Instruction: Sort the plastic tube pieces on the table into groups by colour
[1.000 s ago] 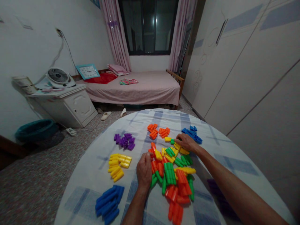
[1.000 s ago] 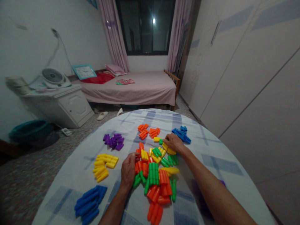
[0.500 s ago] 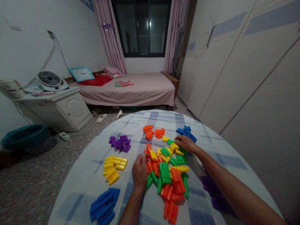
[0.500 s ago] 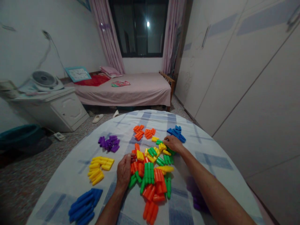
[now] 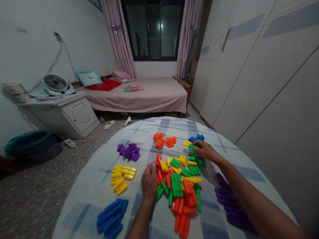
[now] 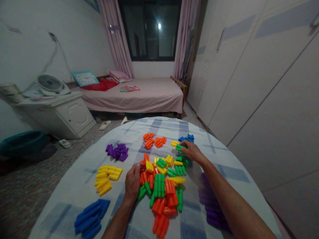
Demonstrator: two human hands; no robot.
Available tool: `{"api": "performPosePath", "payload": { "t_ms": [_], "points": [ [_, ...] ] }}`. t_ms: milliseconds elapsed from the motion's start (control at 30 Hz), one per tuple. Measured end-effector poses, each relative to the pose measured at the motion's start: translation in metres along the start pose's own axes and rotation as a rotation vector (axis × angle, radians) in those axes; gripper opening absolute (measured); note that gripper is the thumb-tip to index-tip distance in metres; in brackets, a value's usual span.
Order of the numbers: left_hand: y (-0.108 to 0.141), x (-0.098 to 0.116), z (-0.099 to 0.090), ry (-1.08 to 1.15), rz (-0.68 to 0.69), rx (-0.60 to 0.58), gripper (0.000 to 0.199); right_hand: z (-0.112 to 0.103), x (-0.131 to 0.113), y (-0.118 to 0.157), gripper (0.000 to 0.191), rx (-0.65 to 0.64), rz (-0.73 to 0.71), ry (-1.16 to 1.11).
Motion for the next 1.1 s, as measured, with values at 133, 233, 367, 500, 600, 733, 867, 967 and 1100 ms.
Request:
{"api": "performPosePath", "payload": {
  "t_ms": [133, 233, 367, 500, 600, 733, 867, 967, 1100],
  "points": [
    [0.0, 0.001, 0.0, -0.005, 0.009, -0.008, 0.044, -0.007, 0.019, 0.014, 0.026, -0.107, -0.052, 0.032],
    [0.0, 0.001, 0.0, 0.003, 0.011, -0.01, 0.044, -0.002, 0.023, 0.023, 0.031, -0.148, -0.085, 0.027],
    [-0.001, 0.0, 0.0, 0.002, 0.015, -0.011, 0.044, 0.015, 0.015, 0.027, 0.046, -0.219, -0.12, 0.047],
    [-0.001, -0.001, 0.0, 0.007, 0.021, -0.019, 0.042, 0.027, 0.006, 0.026, 0.052, -0.213, -0.109, 0.15],
    [-0.001, -0.002, 0.0, 0.0, 0.019, -0.014, 0.042, 0.028, -0.001, 0.024, 0.043, -0.205, -0.128, 0.175],
    [-0.002, -0.002, 0.0, 0.0, 0.023, -0.009, 0.044, 0.025, 0.002, 0.025, 0.022, -0.205, -0.094, 0.174],
    [-0.001, 0.0, 0.0, 0.008, 0.014, -0.008, 0.044, 0.023, 0.009, 0.029, 0.012, -0.171, -0.077, 0.208],
    [0.0, 0.003, 0.0, 0.014, 0.014, -0.006, 0.043, 0.017, -0.002, 0.033, 0.018, -0.087, -0.11, 0.184],
    [0.001, 0.01, -0.001, -0.025, 0.083, 0.037, 0.034, 0.01, -0.049, 0.042, 0.023, -0.008, -0.224, 0.145]
  ]
}}
Point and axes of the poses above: each hand's wrist, its own y-axis away from the middle knuckle, its own z-axis out of the palm, x = y × z, the point moved 6 cm from there along -y, towards the middle knuckle, and after that the axes turned 14 degrees about -x, right-handed, at the moved point
